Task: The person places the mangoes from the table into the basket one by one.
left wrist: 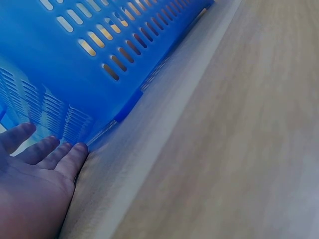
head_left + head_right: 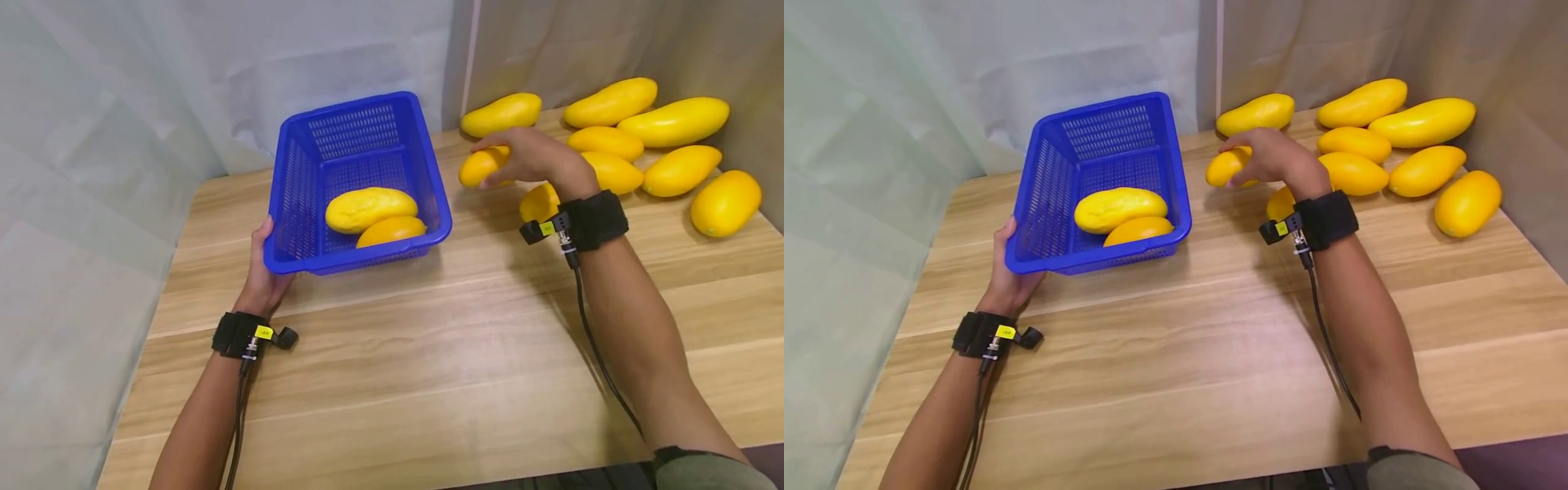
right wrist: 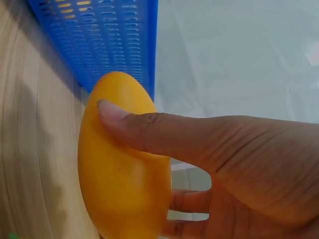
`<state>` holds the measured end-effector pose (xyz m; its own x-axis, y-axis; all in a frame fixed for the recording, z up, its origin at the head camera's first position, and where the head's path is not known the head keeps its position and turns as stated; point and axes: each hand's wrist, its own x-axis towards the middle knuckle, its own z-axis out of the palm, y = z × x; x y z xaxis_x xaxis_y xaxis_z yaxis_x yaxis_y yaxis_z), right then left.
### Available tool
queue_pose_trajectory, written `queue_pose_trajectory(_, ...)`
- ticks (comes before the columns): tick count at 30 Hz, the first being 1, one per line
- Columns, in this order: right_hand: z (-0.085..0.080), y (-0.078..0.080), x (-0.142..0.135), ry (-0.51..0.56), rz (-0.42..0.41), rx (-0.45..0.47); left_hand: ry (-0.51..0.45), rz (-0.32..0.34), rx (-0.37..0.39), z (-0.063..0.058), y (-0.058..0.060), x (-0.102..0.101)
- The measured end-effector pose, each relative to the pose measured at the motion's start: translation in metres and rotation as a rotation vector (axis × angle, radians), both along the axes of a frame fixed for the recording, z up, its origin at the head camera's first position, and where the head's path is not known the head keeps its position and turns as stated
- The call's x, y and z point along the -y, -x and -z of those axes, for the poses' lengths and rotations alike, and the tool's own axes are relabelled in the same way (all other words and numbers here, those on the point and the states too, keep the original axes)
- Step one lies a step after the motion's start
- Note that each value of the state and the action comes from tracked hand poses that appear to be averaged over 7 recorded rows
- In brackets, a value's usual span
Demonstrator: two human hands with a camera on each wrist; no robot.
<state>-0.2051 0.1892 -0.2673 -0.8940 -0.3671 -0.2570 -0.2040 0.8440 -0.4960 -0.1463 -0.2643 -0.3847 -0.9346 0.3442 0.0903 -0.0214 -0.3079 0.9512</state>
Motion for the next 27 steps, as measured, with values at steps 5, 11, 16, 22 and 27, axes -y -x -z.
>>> queue_pose_trajectory(5,0.0006,-0.0010,0.0004,-0.002,-0.001,0.010,-0.001,0.005,-0.004,0.0006,-0.0003,-0.0005)
queue_pose_trajectory(11,-0.0004,-0.0003,0.0012,-0.006,-0.005,-0.006,0.003,-0.017,-0.001,0.0012,0.0008,-0.0007)
queue_pose_trajectory(16,0.0004,-0.0008,0.0007,-0.019,-0.004,-0.002,-0.001,-0.009,0.011,0.0019,0.0008,-0.0003)
queue_pose_trajectory(22,-0.0009,-0.0008,0.0004,0.005,-0.011,-0.014,-0.003,-0.004,-0.010,0.0008,0.0007,0.0006)
queue_pose_trajectory(27,-0.0030,-0.0014,0.0013,-0.013,-0.008,-0.009,-0.007,0.002,-0.010,0.0006,0.0006,0.0001)
